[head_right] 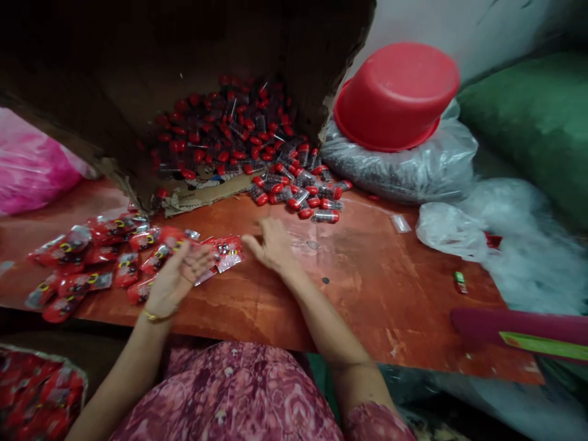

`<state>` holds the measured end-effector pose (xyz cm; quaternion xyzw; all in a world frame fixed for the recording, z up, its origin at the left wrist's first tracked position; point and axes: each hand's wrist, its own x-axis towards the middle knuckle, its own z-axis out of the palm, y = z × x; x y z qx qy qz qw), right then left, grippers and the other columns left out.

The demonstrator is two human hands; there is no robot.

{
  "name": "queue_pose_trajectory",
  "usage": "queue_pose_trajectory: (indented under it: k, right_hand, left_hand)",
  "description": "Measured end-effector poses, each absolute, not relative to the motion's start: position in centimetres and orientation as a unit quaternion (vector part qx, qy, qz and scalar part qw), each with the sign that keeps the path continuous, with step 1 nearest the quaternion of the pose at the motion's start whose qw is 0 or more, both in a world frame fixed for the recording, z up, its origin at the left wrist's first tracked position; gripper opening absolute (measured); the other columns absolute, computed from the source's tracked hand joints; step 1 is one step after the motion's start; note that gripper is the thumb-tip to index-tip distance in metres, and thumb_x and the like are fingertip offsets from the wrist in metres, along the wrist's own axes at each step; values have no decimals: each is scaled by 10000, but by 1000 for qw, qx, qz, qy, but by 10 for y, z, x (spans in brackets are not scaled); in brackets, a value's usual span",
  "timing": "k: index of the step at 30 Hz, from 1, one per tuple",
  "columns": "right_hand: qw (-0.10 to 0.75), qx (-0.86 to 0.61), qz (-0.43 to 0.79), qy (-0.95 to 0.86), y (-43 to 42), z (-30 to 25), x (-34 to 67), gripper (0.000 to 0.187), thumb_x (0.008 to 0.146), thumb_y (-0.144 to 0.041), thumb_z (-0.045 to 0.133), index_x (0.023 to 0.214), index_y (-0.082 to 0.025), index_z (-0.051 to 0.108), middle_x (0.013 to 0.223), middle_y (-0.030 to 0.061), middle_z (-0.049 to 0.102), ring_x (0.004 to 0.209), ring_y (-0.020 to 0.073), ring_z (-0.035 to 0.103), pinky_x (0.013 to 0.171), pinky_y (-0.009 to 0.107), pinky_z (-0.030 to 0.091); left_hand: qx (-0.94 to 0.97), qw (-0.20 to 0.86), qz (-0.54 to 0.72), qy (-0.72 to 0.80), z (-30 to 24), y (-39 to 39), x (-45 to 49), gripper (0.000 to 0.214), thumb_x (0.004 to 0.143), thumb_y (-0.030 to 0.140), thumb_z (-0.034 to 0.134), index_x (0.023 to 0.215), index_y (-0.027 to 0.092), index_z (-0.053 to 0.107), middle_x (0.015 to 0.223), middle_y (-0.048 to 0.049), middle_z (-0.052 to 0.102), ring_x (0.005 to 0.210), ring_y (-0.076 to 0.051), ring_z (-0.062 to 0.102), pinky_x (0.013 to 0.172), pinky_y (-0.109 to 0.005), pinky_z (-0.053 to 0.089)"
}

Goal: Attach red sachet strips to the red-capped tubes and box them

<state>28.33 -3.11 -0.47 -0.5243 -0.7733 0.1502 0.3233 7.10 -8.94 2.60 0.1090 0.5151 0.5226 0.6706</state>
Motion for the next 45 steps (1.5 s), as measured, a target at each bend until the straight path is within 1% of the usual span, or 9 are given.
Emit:
queue_pose_trajectory:
  k: [3, 8, 11, 15, 17, 21, 29, 41, 45]
  right_hand:
    - [240, -634, 16, -735, 15, -7, 317, 530, 843, -402, 474, 1254, -67, 457, 1322, 229, 450, 1216, 346, 370, 968, 488, 318]
    - [146, -642, -22, -752, 32, -27, 343, 572, 831, -385, 480, 1314, -85, 419, 1409, 207, 370, 1271, 381, 287, 979, 546, 262]
    - [135, -626, -36, -767, -2, -34, 331, 532, 865, -396, 421, 1307, -101, 436, 1374, 205, 414, 1208, 368, 357, 936, 510, 304]
    - [126, -643, -30, -755, -54, -36, 315, 553, 874, -471, 386, 1300, -124, 455, 1342, 218, 444, 1105, 365, 432, 874, 506, 331]
    - [136, -648, -27, -749, -71, -36, 312, 542, 876, -480, 380, 1275, -128, 480, 1345, 222, 440, 1138, 370, 409, 890, 519, 318]
    - [187, -647, -14, -739, -87, -30, 309, 462, 886, -440, 377, 1188, -135, 549, 1333, 204, 460, 1196, 350, 377, 940, 525, 295]
    - [355, -545, 138, -747, -90, -12, 273, 278, 892, -326, 427, 949, -176, 655, 994, 108, 681, 912, 227, 590, 843, 375, 428]
    - [397, -549, 169, -716, -89, -20, 273, 256, 882, -303, 430, 888, -174, 651, 902, 100, 700, 851, 222, 613, 820, 376, 437]
    - [426, -562, 269, -656, -87, -18, 265, 281, 862, -384, 459, 929, -174, 634, 906, 92, 686, 819, 204, 603, 773, 353, 449]
  left_hand:
    - [34, 515, 688, 511, 34, -72, 28, 292, 823, 453, 527, 712, 190, 594, 690, 0, 693, 778, -113, 663, 801, -241, 502]
    - [41, 481, 728, 486, 37, -65, 25, 470, 816, 575, 427, 827, 152, 630, 888, -93, 708, 959, -152, 636, 854, -272, 489]
    - [231, 450, 630, 589, 27, -71, 61, 304, 725, 450, 616, 848, 177, 664, 944, -90, 706, 940, -204, 647, 906, -367, 466]
    - [627, 270, 344, 645, 8, -72, 97, 237, 669, 313, 695, 888, 225, 722, 1218, -103, 618, 1260, -324, 430, 1069, -518, 243]
    - [697, 205, 236, 645, -1, -69, 103, 218, 696, 299, 679, 905, 263, 726, 1315, -80, 546, 1331, -343, 318, 1080, -557, 167]
    - [716, 167, 165, 657, -11, -64, 104, 201, 793, 334, 571, 909, 295, 731, 1301, -64, 560, 1327, -350, 318, 1068, -580, 149]
    - [716, 144, 181, 659, -15, -69, 107, 273, 834, 317, 486, 976, 279, 716, 1303, -95, 553, 1305, -352, 356, 1054, -605, 151]
    - [680, 150, 270, 664, -17, -67, 109, 226, 809, 341, 523, 877, 297, 734, 1190, -57, 639, 1288, -337, 386, 1063, -594, 127]
    - [650, 162, 309, 675, -6, -69, 111, 252, 804, 379, 529, 911, 274, 731, 1227, -77, 613, 1286, -333, 395, 1068, -578, 148]
